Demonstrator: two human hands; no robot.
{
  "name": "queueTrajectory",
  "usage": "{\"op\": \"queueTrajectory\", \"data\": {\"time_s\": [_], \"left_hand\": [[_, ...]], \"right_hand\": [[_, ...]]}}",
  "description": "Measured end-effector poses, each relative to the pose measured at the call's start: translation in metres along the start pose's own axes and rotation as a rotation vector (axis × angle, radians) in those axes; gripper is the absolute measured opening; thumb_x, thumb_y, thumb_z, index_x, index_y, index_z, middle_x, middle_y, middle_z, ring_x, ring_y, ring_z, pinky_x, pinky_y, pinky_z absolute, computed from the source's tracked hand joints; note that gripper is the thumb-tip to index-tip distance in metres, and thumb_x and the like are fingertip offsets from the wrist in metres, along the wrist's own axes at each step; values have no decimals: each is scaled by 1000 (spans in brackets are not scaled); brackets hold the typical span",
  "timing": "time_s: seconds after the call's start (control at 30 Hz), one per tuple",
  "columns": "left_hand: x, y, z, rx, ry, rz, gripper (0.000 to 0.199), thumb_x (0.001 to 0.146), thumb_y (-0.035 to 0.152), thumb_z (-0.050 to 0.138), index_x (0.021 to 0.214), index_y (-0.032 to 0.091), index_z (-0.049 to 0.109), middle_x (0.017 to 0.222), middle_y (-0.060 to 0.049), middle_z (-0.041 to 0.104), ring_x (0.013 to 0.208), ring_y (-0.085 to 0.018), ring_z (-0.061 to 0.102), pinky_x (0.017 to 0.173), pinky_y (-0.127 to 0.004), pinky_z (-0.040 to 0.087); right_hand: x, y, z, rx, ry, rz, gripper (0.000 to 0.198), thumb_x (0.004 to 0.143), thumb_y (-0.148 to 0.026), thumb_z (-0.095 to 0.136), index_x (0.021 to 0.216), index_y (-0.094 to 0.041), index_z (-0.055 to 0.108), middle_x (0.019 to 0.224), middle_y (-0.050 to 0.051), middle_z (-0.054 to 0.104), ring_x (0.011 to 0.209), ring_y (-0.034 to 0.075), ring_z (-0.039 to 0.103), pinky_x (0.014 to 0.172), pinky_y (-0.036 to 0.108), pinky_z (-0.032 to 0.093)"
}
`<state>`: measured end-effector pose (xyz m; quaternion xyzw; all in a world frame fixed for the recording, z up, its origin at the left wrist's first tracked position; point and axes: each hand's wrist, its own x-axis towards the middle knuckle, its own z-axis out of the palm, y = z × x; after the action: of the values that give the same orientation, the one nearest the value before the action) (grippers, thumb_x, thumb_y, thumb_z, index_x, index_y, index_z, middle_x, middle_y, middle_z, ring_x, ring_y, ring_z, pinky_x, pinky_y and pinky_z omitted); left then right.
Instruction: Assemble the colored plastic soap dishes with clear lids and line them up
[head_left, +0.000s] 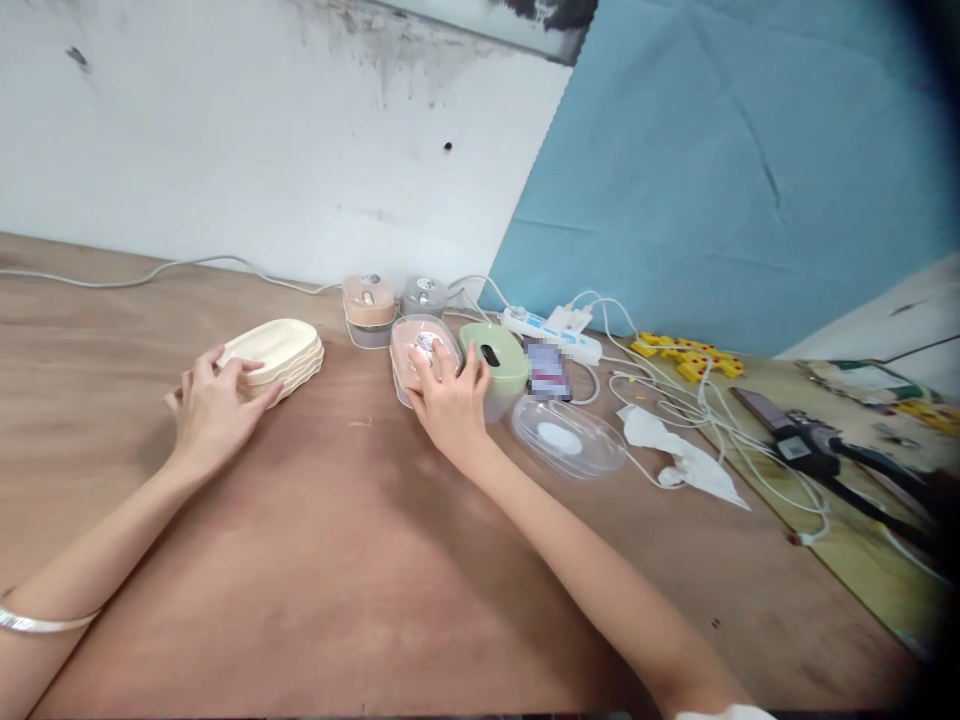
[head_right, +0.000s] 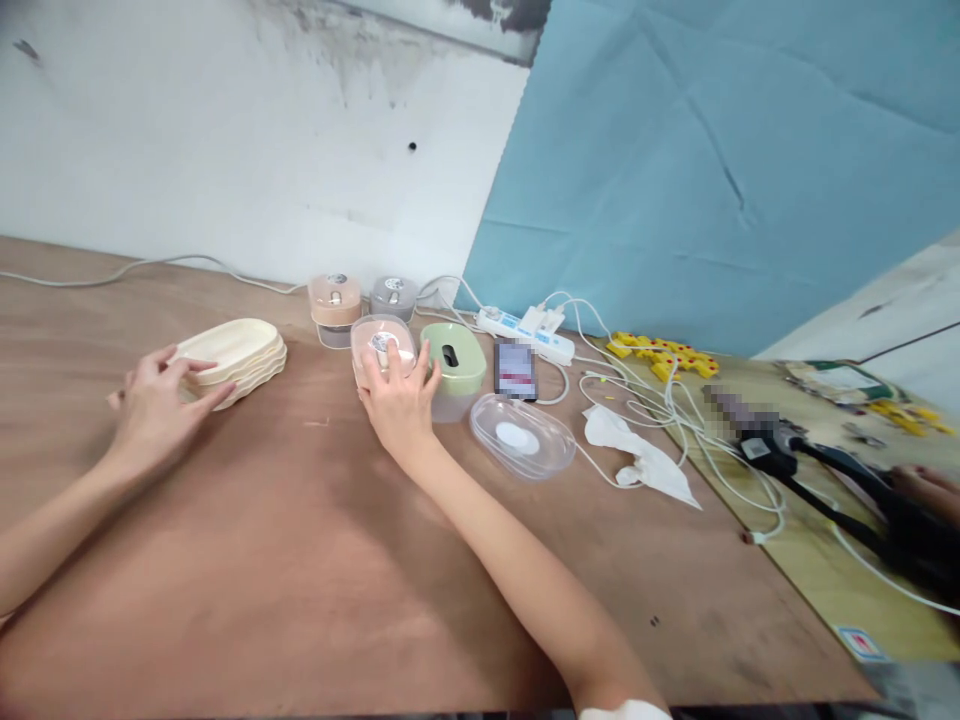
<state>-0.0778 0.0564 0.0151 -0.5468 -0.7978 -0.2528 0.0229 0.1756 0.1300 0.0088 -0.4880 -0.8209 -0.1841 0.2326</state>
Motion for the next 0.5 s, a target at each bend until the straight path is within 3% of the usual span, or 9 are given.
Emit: {"op": "queueTrajectory", "data": {"time_s": [0.1, 0.27, 0.4, 0.5], "left_hand": [[2, -2, -2, -30, 41, -29, 43, 93, 52, 46, 103, 14, 63, 140, -22, 44, 132, -43, 41, 99, -67, 35], [8, -7, -1, -68, 154, 14, 32, 88, 47, 56, 91, 16, 63, 129, -17, 56, 123, -40, 50, 97, -65, 39], [5, -3, -1, -125, 321, 137, 24, 89, 39, 58, 91, 15, 61, 122, -15, 59, 124, -28, 51, 110, -48, 34], [-10, 7, 1, -237, 374, 326, 18, 89, 37, 59, 93, 19, 58, 120, -11, 60, 119, -28, 54, 107, -48, 38]], "right_hand": [[1, 8, -8, -24, 53, 6, 52, 92, -43, 54, 141, -27, 47, 147, 12, 45, 139, 47, 24, 104, 71, 23], [-4, 37, -25, -39, 105, 155, 45, 92, -37, 52, 133, -20, 54, 144, 15, 46, 140, 45, 22, 106, 69, 19], [-8, 65, -25, 102, 21, 281, 22, 88, -33, 61, 101, -18, 70, 123, 15, 63, 128, 45, 40, 97, 66, 30], [-10, 80, -21, 269, 44, 291, 16, 87, -32, 62, 83, -18, 70, 99, 13, 71, 112, 38, 53, 91, 56, 39]]}}
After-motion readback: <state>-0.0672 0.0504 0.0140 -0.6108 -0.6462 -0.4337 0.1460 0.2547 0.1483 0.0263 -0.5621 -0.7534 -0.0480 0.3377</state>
